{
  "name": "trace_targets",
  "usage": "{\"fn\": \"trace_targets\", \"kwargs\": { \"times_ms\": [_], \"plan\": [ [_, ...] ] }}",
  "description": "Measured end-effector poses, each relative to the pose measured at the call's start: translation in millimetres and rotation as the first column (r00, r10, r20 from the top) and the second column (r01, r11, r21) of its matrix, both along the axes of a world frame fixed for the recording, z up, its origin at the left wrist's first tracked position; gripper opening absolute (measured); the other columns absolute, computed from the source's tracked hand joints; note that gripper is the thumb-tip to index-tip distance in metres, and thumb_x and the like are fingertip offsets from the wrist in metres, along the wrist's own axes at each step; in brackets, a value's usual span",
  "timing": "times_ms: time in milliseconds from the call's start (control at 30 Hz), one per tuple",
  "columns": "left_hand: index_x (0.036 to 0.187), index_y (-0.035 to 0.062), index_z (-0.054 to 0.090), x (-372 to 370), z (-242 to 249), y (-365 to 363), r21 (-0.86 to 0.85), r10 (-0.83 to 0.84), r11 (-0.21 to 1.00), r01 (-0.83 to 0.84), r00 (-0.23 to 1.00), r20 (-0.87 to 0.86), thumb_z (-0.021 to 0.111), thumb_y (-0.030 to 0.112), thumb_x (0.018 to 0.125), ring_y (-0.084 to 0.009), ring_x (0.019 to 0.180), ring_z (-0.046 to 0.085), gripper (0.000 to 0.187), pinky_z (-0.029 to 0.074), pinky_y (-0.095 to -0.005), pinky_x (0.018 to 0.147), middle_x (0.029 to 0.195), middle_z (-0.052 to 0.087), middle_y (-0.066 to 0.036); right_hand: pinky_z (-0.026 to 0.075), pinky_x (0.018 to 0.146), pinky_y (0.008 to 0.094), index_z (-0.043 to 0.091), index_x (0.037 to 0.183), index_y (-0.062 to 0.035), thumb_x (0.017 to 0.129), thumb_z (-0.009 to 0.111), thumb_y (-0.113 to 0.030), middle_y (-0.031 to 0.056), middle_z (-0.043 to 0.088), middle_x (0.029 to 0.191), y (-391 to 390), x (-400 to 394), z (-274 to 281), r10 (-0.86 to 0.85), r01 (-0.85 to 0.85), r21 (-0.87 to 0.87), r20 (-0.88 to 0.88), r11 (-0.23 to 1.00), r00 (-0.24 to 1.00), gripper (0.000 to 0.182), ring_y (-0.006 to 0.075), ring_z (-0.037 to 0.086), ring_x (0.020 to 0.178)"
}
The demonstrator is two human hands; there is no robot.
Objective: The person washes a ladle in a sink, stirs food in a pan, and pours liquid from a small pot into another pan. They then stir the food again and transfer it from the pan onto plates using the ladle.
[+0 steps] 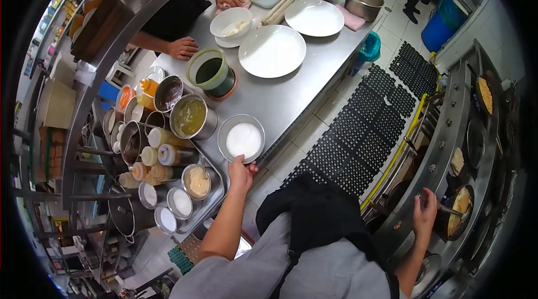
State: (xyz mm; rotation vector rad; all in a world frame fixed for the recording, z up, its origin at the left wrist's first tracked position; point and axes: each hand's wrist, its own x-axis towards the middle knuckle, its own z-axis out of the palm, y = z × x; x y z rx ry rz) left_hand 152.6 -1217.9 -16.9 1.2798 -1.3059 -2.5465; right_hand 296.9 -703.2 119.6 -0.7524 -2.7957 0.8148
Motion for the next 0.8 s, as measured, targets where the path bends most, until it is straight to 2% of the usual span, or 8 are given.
{"fn": "trace_targets", "kwargs": {
  "times_ms": [67, 200, 267, 333, 400, 533, 700, 800],
  "plan": [
    [0.115, -0.0018, 0.047, 10, -17, -17, -0.003, -0.013, 1.000, 0.013, 1.000, -0.016, 0.046, 0.018, 0.094, -0.0228, 0.049, 0.053, 0.029, 0.051, -0.0385, 0.049, 0.076, 0.062, -0.018, 0.048, 0.090, 0.0360, 0.058, 0.119, 0.0007, 0.090, 0.066, -0.010, 0.0160, 0.062, 0.112, 0, -6, 1, 0.032, -0.032, 0.004, 0.032, 0.999, 0.999, 0.031, 0.0299, 0.061, 0.103],
    [0.113, 0.0022, 0.046, 18, -3, -6, 0.310, 0.125, 0.947, -0.087, 0.987, -0.103, 0.047, 0.028, 0.093, -0.0339, 0.080, 0.065, 0.033, 0.057, -0.0446, 0.079, 0.108, 0.063, -0.027, 0.050, 0.089, 0.0386, 0.060, 0.117, 0.0007, 0.088, 0.070, -0.015, 0.0188, 0.062, 0.110, 21, -1, -25, 0.113, -0.105, 0.115, -0.064, 0.988, 0.992, 0.035, 0.0346, 0.061, 0.104],
    [0.114, 0.0030, 0.045, 22, 5, 27, 0.050, -0.040, 0.998, 0.040, 0.999, 0.004, 0.047, 0.026, 0.091, -0.0295, 0.095, 0.061, 0.033, 0.054, -0.0423, 0.087, 0.113, 0.062, -0.024, 0.052, 0.083, 0.0361, 0.062, 0.115, -0.0008, 0.087, 0.070, -0.017, 0.0166, 0.064, 0.108, 24, 6, -15, -0.002, 0.008, 0.065, -0.089, 0.998, 0.996, 0.033, 0.0280, 0.065, 0.096],
    [0.124, 0.0027, 0.046, 17, -10, 44, 0.053, -0.356, 0.934, 0.353, 0.931, 0.078, 0.054, 0.013, 0.086, -0.0230, 0.071, 0.060, 0.040, 0.055, -0.0389, 0.072, 0.107, 0.064, -0.018, 0.054, 0.077, 0.0388, 0.062, 0.108, -0.0005, 0.086, 0.068, -0.016, 0.0171, 0.066, 0.101, 29, 17, 0, -0.229, 0.227, -0.037, -0.100, 0.973, 0.968, 0.027, 0.0312, 0.067, 0.086],
    [0.124, 0.0020, 0.048, -14, 21, 115, 0.008, -0.573, 0.817, 0.577, 0.808, 0.139, 0.056, 0.008, 0.087, -0.0223, 0.064, 0.059, 0.038, 0.054, -0.0377, 0.065, 0.100, 0.065, -0.015, 0.053, 0.073, 0.0391, 0.062, 0.103, -0.0015, 0.087, 0.067, -0.015, 0.0160, 0.065, 0.096, 40, 37, 3, -0.436, 0.425, -0.099, -0.169, 0.900, 0.884, 0.022, 0.0294, 0.066, 0.079],
    [0.121, 0.0011, 0.049, -85, 48, 253, -0.148, -0.939, 0.343, 0.928, 0.337, -0.061, 0.056, 0.008, 0.092, -0.0182, 0.066, 0.060, 0.030, 0.051, -0.0306, 0.059, 0.092, 0.066, -0.012, 0.052, 0.076, 0.0405, 0.060, 0.107, -0.0001, 0.086, 0.068, -0.017, 0.0181, 0.063, 0.103, 63, 80, -13, -0.654, 0.661, -0.043, -0.203, 0.749, 0.729, 0.028, 0.0303, 0.064, 0.087],
    [0.118, 0.0010, 0.055, -144, 64, 452, -0.466, -0.957, -0.081, 0.881, -0.199, -0.210, 0.056, 0.010, 0.096, -0.0128, 0.076, 0.061, 0.023, 0.051, -0.0266, 0.066, 0.096, 0.067, -0.009, 0.054, 0.083, 0.0363, 0.043, 0.133, 0.0009, 0.086, 0.072, -0.027, 0.0185, 0.059, 0.119, 91, 96, -58, -0.871, 0.824, -0.309, -0.033, 0.475, 0.490, 0.062, 0.0232, 0.062, 0.100],
    [0.121, -0.0008, 0.057, -133, 85, 564, -0.627, -0.889, -0.272, 0.730, -0.440, -0.128, 0.059, 0.013, 0.096, -0.0153, 0.094, 0.063, 0.028, 0.051, -0.0291, 0.084, 0.105, 0.066, -0.010, 0.054, 0.082, 0.0365, 0.027, 0.147, 0.0039, 0.087, 0.073, -0.033, 0.0198, 0.058, 0.123, 99, 75, -77, -0.893, 0.778, -0.552, 0.124, 0.300, 0.432, 0.084, 0.0237, 0.063, 0.099]
  ]
}}
